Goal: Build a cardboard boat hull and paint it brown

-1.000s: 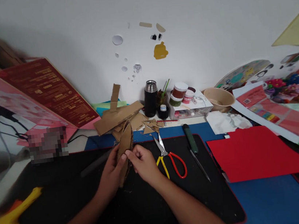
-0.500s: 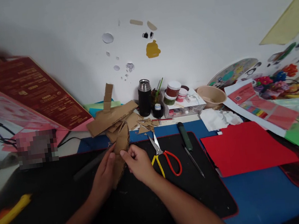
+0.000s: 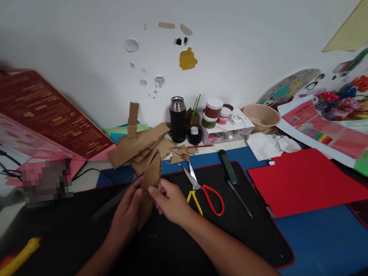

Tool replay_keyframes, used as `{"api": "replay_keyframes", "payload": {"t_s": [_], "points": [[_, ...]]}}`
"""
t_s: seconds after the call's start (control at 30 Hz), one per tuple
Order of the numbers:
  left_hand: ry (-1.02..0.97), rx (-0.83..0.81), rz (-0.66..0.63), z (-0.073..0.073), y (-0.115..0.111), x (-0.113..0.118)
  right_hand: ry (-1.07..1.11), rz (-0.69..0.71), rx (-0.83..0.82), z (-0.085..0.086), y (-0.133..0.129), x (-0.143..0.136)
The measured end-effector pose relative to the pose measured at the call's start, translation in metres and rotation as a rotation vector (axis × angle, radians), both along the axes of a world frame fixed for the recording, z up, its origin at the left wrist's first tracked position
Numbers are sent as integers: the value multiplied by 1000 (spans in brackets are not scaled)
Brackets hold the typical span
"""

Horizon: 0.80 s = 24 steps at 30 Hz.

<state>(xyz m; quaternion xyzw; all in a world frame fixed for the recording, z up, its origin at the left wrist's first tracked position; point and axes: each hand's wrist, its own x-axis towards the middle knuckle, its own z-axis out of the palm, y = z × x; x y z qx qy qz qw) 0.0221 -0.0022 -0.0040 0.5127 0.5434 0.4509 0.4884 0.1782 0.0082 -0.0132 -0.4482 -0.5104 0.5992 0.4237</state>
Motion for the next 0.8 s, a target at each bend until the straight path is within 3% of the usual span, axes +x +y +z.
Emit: {"api": "replay_keyframes", "payload": {"t_s": [0.23,0.47,0.8], "points": [[-19,50,-3,3,0,2,-4,-61,-2,-4,-1,-4],[-24,23,50,-1,1,1,66,-139,26,7,1,-1],[-92,12,29,-4,2,0,119,-261,53,11,4,2]]}}
